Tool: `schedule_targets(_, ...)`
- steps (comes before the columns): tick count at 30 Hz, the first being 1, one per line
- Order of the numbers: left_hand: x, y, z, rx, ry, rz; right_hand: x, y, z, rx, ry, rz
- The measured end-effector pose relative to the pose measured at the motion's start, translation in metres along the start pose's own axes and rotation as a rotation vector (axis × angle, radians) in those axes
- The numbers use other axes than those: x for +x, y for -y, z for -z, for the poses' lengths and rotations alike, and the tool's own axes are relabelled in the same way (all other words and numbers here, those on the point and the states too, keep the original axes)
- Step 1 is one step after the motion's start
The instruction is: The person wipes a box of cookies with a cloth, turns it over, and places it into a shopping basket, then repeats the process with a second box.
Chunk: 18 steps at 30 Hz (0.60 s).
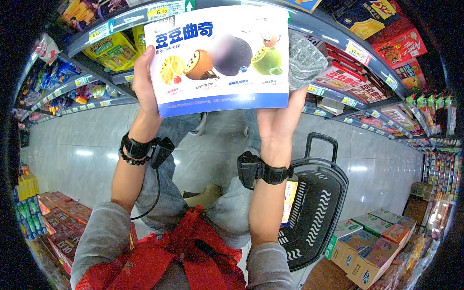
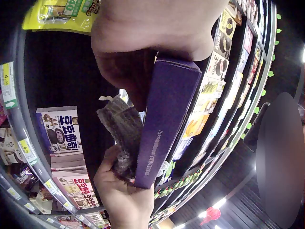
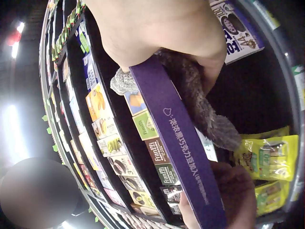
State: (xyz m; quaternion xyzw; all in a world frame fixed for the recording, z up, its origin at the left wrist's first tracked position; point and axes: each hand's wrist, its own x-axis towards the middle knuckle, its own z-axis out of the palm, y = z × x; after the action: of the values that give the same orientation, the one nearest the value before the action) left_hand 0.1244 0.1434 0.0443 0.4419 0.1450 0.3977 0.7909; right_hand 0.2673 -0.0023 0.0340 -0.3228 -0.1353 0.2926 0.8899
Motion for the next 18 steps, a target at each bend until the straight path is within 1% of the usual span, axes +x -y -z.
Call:
schedule_targets(10, 0.0, 0.0, 0.0, 0.013, 0.014, 0.005, 0.0, 0.0, 0.001, 0.007, 0.007, -0.01)
schedule_targets(13, 0.001, 0.001, 0.0, -0.015, 0.031, 0.023, 0.0, 0.002, -0.008, -0.024, -0.005, 0.002)
schedule_targets(15, 0.0, 0.001, -0.003, -0.061, 0.052, 0.037, 0.0, 0.005, -0.006, 0.15, 0.086, -0.054)
schedule_targets(18, 0.007, 0.017, 0.005, 0.145, 0.003, -0.013, -0.002, 0.008, 0.0, 0.347, 0.257, -0.137)
